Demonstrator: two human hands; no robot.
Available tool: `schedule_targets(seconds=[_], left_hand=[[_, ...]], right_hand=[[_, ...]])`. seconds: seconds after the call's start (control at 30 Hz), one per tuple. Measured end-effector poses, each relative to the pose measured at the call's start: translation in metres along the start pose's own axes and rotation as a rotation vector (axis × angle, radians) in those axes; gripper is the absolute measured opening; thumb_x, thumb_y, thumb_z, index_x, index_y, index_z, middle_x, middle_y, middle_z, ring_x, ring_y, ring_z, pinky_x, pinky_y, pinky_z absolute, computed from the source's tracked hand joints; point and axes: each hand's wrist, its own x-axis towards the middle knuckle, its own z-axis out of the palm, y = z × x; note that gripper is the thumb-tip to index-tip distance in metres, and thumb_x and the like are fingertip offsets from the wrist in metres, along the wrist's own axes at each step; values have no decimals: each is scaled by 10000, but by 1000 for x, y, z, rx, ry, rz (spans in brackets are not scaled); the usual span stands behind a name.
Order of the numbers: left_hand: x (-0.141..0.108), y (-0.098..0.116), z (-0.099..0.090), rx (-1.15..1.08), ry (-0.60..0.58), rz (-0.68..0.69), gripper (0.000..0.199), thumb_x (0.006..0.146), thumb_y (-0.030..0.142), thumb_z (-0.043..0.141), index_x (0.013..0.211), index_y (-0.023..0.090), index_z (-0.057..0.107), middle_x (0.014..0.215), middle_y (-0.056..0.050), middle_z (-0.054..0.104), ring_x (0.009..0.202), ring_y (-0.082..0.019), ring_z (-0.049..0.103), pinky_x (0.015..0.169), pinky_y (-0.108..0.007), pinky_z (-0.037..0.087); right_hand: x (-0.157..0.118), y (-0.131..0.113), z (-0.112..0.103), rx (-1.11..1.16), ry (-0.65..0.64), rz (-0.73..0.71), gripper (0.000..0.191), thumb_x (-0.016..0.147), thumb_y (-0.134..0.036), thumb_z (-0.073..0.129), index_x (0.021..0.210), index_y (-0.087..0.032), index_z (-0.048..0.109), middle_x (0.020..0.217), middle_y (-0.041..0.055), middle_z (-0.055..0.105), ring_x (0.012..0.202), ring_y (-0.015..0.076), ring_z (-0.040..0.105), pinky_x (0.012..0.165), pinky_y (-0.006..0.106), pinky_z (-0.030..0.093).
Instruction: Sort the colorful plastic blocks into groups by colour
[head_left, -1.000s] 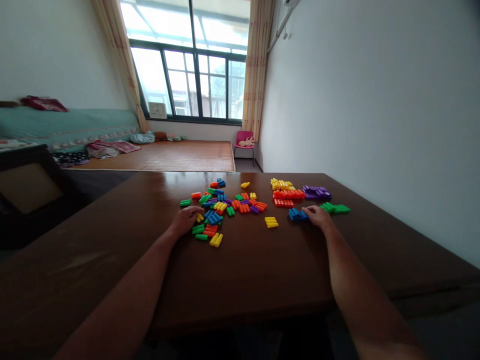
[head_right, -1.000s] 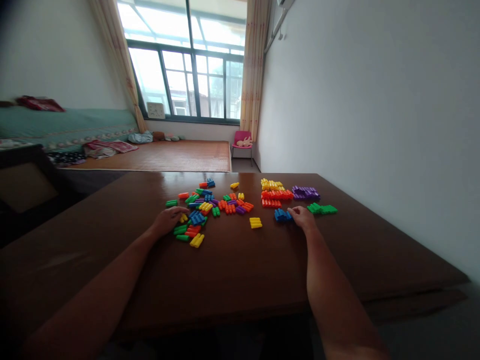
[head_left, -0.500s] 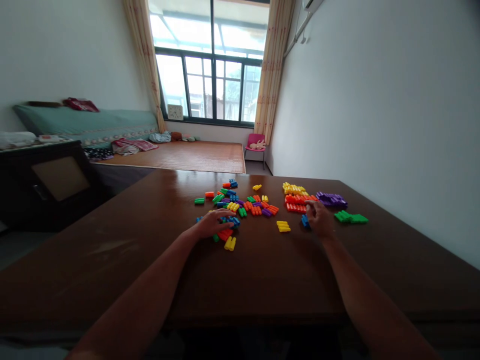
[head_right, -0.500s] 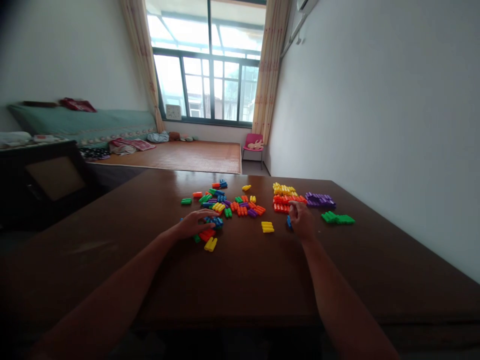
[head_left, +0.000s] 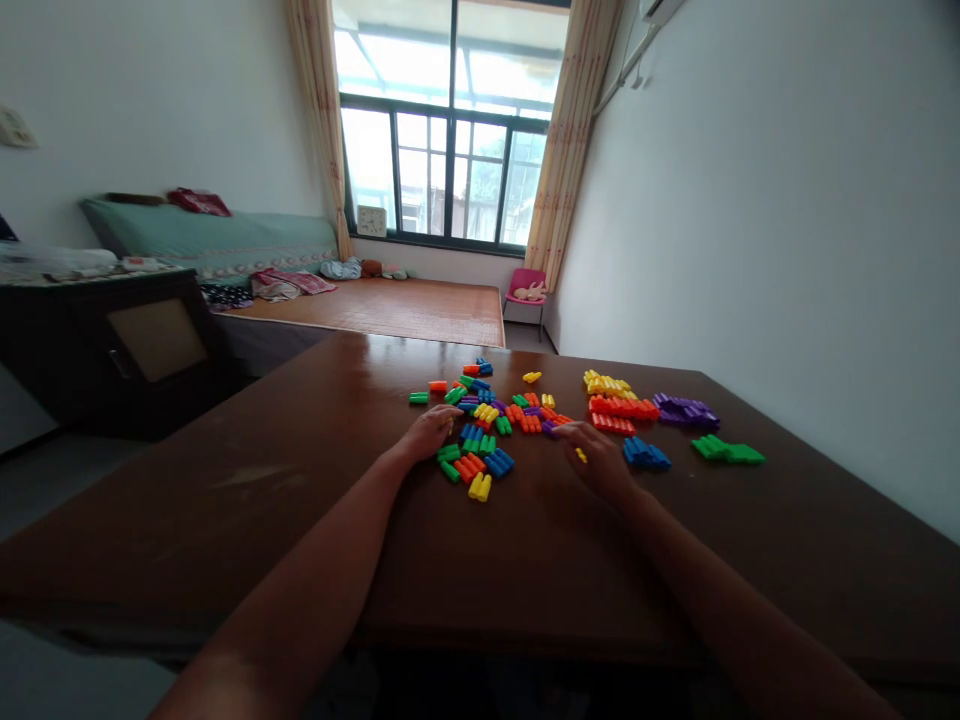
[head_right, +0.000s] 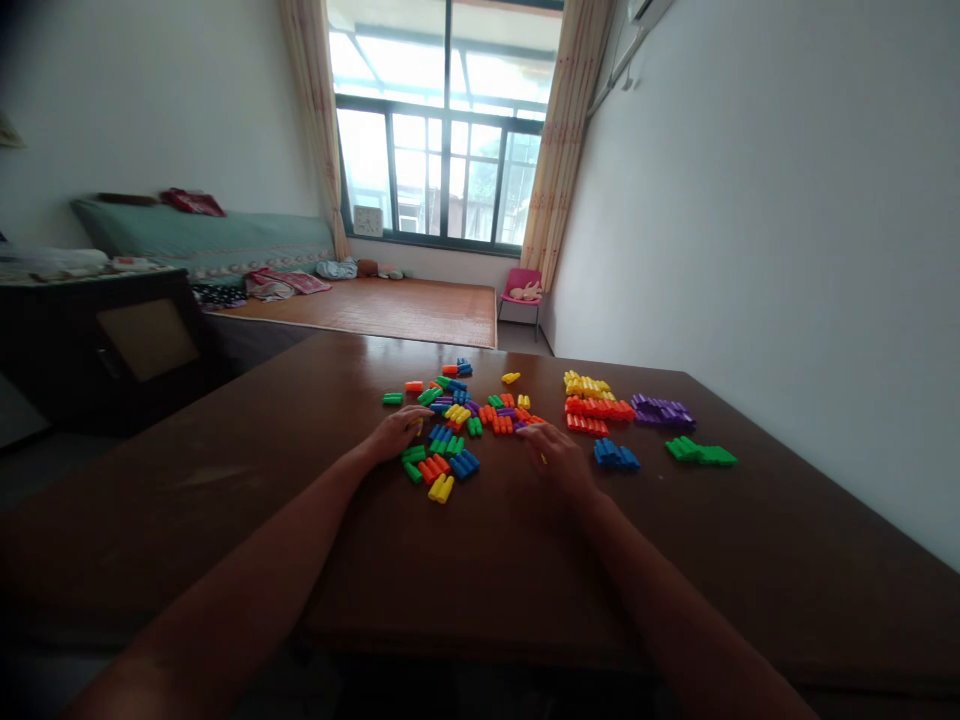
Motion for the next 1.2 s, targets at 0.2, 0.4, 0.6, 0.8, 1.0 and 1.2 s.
schedule_targets(seconds=[0.2,0.4,0.6,0.8,1.0,1.2], left_hand=[[4,-11,-2,-95,180,-111,442,738,61,426,1055,195,704,1142,-54,681,1102,-191,598,1020,-345,447],[2,-17,-5,-78,206,-200,425,764,66,417,1046,181,713,1055,-55,713,981,-190,643,908,-318,513],[2,-7,1,9,85,-175,369,789,101,446,976,205,747,1019,-56,731,946,-207,658,891,-318,505],[0,1,-1,68,58,-182,335,814,127,472,965,223,755,1016,-57,732,957,-219,649,863,-309,500],[0,4,-5,75,45,-209,321,828,140,483,965,238,756,1007,-36,734,935,-182,643,851,-268,491],[-1,5,-6,74,50,-261,315,832,172,490,983,268,750,1016,-13,730,930,-175,640,833,-255,487]], right_hand=[[30,-51,41,90,-326,-318,416,890,-356,544,1301,-297,535,1347,73,538,1197,245,508,1011,426,413],[57,-42,60,176,-358,-218,312,818,-268,581,1127,-234,609,1223,72,604,1115,214,562,956,362,453],[89,-32,50,273,-499,-195,213,795,-295,581,975,-221,667,1050,33,675,968,187,615,872,311,484],[153,-11,83,131,-279,166,266,877,-324,502,1035,-194,672,955,57,714,851,190,653,774,285,495],[192,-16,146,-65,-348,228,419,891,-341,516,1275,-176,551,1291,114,587,1181,260,529,990,358,396],[203,-25,160,-9,-382,387,327,804,-309,621,1112,-199,605,1090,91,653,1064,255,569,917,362,432]])
